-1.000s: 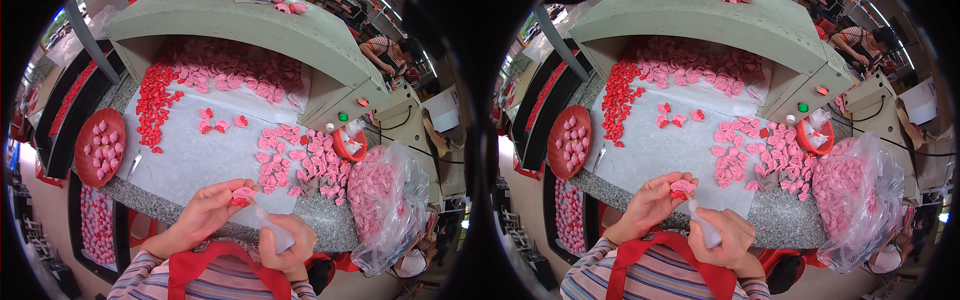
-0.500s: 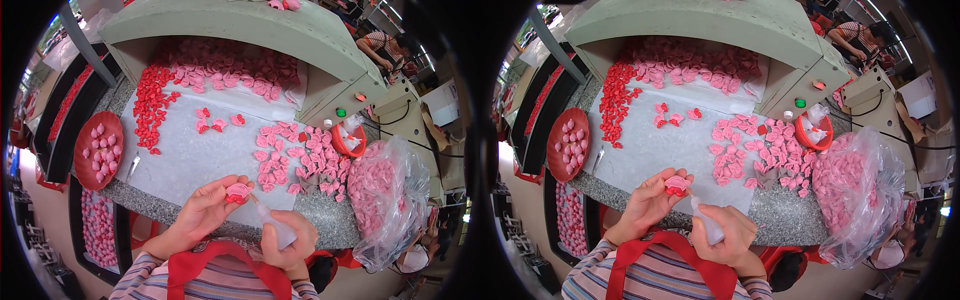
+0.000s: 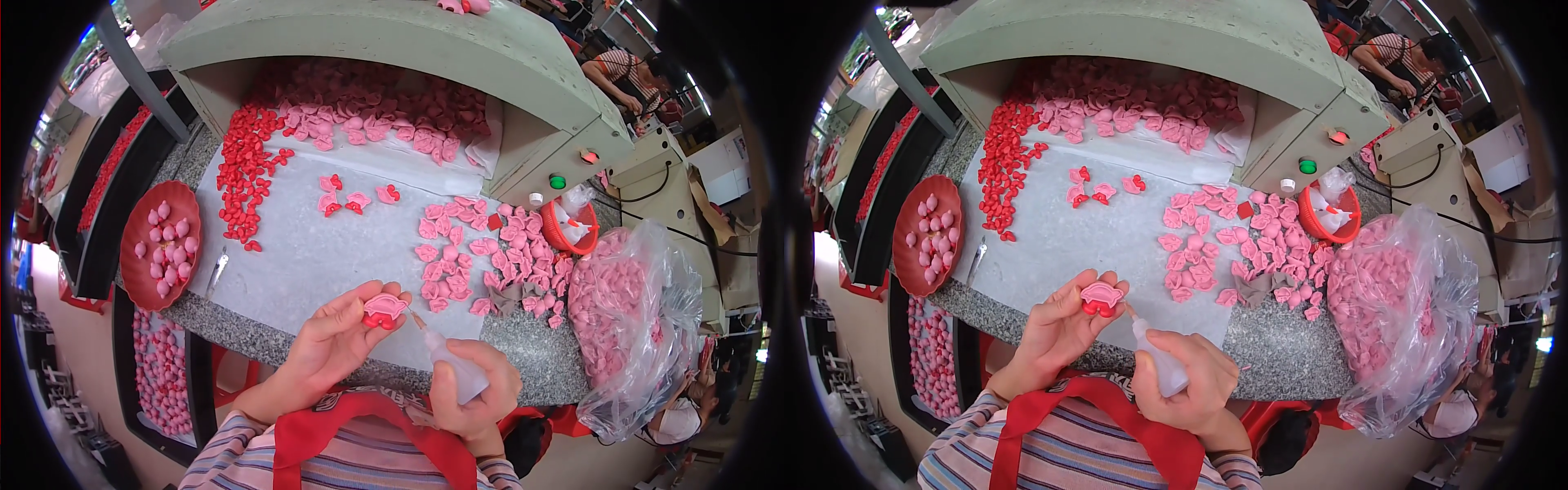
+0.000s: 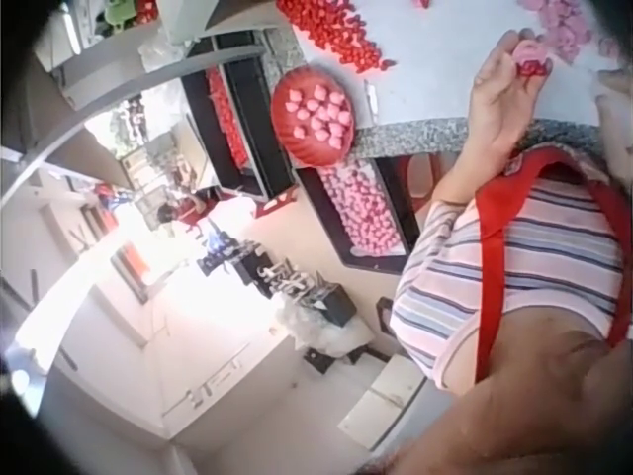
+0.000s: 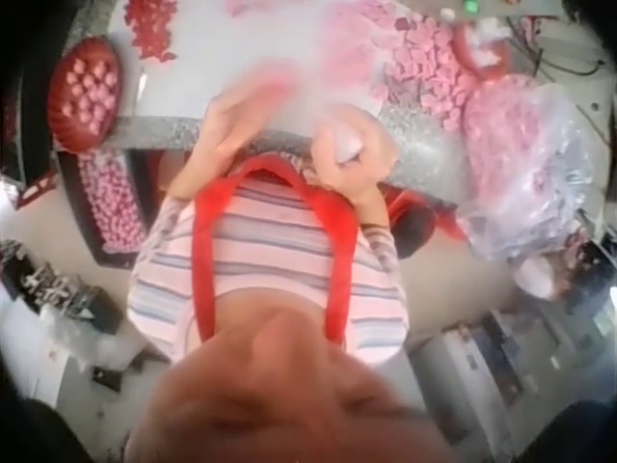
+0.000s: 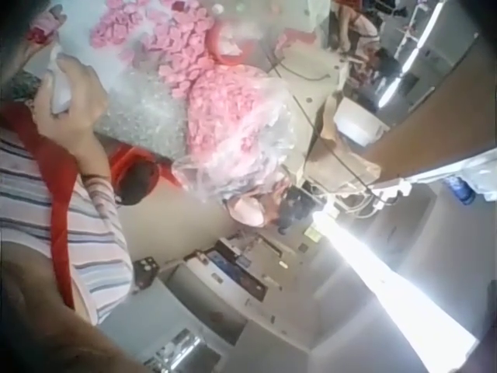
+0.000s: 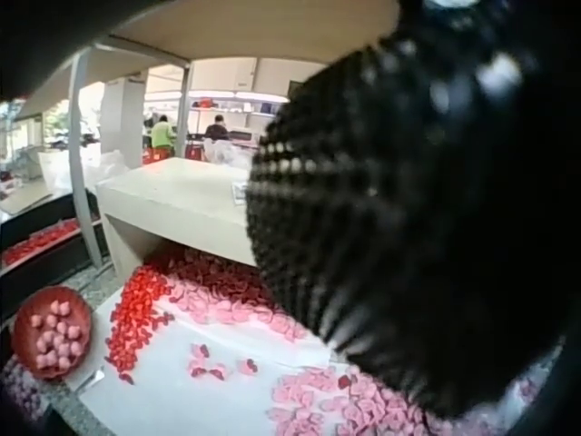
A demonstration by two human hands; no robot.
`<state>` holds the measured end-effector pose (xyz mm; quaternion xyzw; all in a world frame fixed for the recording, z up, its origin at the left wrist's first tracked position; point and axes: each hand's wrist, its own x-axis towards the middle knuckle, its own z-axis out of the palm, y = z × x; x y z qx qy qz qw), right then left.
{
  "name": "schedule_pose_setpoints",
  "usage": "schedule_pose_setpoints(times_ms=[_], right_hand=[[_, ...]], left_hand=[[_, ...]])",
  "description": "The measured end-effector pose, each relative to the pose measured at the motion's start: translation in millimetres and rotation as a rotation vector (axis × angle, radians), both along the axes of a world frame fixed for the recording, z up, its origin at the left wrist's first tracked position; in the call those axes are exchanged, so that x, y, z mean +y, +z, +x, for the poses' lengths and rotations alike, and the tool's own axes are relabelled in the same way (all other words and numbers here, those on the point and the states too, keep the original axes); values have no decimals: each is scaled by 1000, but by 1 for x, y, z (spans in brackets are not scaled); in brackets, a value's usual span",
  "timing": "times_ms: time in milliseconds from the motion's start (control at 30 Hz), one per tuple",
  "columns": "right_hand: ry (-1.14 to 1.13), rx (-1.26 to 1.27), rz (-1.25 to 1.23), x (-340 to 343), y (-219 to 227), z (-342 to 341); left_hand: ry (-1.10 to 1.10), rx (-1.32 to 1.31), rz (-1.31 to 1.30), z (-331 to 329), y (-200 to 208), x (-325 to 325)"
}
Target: Assembling small pink plastic toy components and applying a substance from a tube.
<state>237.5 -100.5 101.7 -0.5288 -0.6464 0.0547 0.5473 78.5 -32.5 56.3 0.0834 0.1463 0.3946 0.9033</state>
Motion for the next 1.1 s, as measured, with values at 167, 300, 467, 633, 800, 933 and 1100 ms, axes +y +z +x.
schedule_pose_setpoints(times_ms=[167,300,467,633,800,933,1100], right_hand=[[5,-4,5,0,-2,0],[-6,-24,29,0,-1,0],[5,-10,26,0,-2,-2],[16,-1,3,-1,0,-2],[13,1,25,-1,-2,-2],[9,14,12,-5,0,-1],[2,-7,26,-6,0,-2]], left_hand=[[10,-4,-18,-1,-1,1],[10,-17,-17,-1,-2,1],[14,-22,-11,-2,-2,0],[5,-20,-4,-2,1,0],[4,-20,-2,-2,0,-2],[13,-26,-5,-2,0,-3],[8,-12,-21,-2,4,-5]])
